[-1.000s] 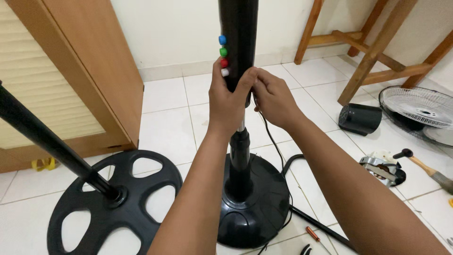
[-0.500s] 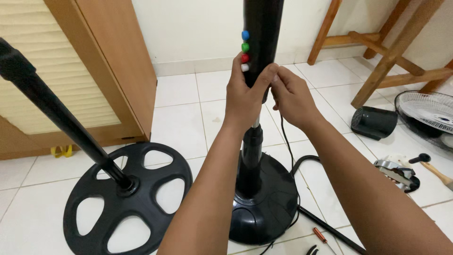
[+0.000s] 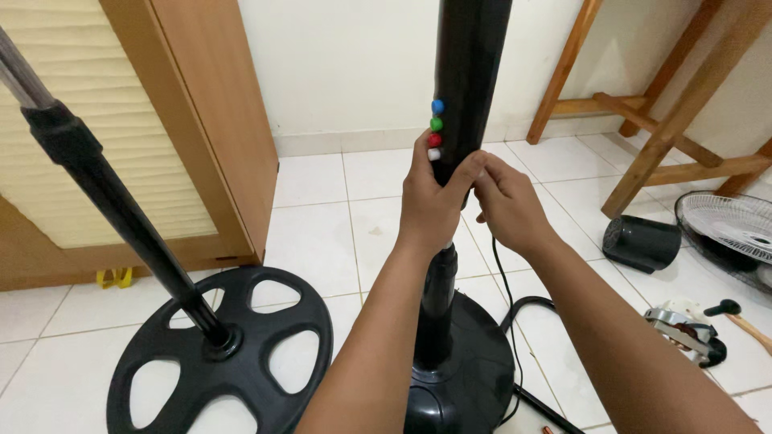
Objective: The person repairs a pedestal fan on the floor, handling the disassembled motor housing, control column, and base, using a screwdriver on the column, and reattaching the column to the fan base.
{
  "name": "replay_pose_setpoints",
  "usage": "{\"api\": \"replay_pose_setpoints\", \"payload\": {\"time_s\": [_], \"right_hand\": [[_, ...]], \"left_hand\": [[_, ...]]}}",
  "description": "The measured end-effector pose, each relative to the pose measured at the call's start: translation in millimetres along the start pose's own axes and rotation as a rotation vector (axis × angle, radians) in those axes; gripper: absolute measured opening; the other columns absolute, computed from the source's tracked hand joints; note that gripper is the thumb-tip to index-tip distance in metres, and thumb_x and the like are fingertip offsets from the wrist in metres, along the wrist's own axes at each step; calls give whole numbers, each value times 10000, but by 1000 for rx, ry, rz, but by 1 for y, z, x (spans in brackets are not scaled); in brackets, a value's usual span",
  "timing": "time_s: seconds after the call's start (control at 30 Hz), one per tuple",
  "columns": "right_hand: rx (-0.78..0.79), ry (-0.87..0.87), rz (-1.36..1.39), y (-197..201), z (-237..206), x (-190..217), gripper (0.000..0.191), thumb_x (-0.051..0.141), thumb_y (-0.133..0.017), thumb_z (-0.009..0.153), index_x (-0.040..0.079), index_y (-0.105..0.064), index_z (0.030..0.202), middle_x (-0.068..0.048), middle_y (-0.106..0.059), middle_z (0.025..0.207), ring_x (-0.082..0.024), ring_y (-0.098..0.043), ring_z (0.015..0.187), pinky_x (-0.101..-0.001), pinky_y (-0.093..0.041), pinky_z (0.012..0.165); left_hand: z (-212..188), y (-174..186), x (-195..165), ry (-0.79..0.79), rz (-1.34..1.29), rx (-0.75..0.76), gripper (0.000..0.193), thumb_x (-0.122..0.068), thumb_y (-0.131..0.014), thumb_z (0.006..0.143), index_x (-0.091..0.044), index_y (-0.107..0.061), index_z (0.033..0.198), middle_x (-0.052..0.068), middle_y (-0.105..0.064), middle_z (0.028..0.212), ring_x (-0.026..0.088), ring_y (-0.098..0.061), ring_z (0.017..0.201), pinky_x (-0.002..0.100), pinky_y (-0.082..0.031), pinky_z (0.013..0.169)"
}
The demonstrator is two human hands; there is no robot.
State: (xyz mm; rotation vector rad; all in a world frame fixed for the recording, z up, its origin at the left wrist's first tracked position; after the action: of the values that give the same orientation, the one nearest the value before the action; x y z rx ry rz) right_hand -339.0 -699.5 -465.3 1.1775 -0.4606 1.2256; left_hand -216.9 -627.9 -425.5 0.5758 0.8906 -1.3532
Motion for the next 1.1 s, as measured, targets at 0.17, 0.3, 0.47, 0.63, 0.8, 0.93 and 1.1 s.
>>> {"api": "replay_pose_setpoints", "payload": {"time_s": [0.17, 0.3, 0.47, 0.63, 0.8, 0.93, 1.1], "right_hand": [[24, 35, 40, -3, 4, -5, 332, 272, -401, 1051, 35, -633, 1058, -15, -596, 735, -99, -555, 627, -278, -536, 569], [75, -148, 223, -6, 11, -18, 331, 290, -412, 1053, 57, -642, 999, -3, -500, 677, -114, -480, 564, -322, -514, 545], [18, -214, 382, -6, 4, -30, 324, 323, -450, 1056, 69, -604, 927, 11, -437, 647, -107, -437, 533, -324, -512, 548], [-46, -202, 445, 0, -17, -45, 314, 341, -501, 1039, 66, -585, 911, -15, -460, 620, -121, -461, 538, -328, -536, 575], [-80, -219, 492, 5, -40, -64, 307, 326, -521, 1029, 57, -579, 893, -5, -487, 639, -114, -493, 577, -328, -542, 588], [-119, -266, 528, 12, -52, -76, 284, 312, -548, 1021, 64, -569, 885, -11, -485, 633, -125, -490, 567, -336, -544, 587], [-59, -324, 494, 31, -65, -95, 271, 309, -577, 1001, 59, -592, 899, -20, -489, 628, -136, -476, 548, -340, -549, 582]], "left_hand": [[-1, 1, 4, -33, -17, -19, 693, -437, -680, 939, -1, -444, 1423, 65, -692, 912, 95, -648, 737, 239, -540, 614], [0, 2, 8, -20, -7, -15, 689, -436, -676, 945, -3, -448, 1429, 64, -695, 905, 94, -660, 755, 235, -551, 639], [-1, 0, 16, 57, 53, -26, 724, -404, -678, 914, -20, -399, 1460, 62, -708, 965, 114, -716, 800, 255, -593, 651], [-8, 0, 13, -65, 84, -194, 727, -315, -744, 887, 8, -441, 1463, 126, -729, 1031, 168, -732, 868, 288, -599, 749], [-9, -2, 17, -106, 160, -198, 731, -277, -761, 882, 3, -427, 1469, 125, -712, 1065, 178, -718, 920, 309, -593, 794], [-10, -4, 19, -90, 185, -206, 747, -285, -770, 860, -9, -426, 1463, 123, -708, 1074, 197, -712, 942, 328, -586, 822], [-23, -3, -15, -439, 440, -378, 753, -275, -765, 921, 7, -378, 1502, 189, -586, 1337, 312, -571, 1236, 426, -457, 1025]]}}
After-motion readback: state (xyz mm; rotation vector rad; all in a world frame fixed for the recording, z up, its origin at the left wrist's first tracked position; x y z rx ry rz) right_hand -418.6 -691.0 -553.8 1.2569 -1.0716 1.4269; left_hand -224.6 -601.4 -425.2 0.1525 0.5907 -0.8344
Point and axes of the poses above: each hand's wrist, its own z-axis towards the middle knuckle, its own y-axis out of the back of the hand, x = y × z, the point moved 6 cm from there along z, towards the middle knuckle
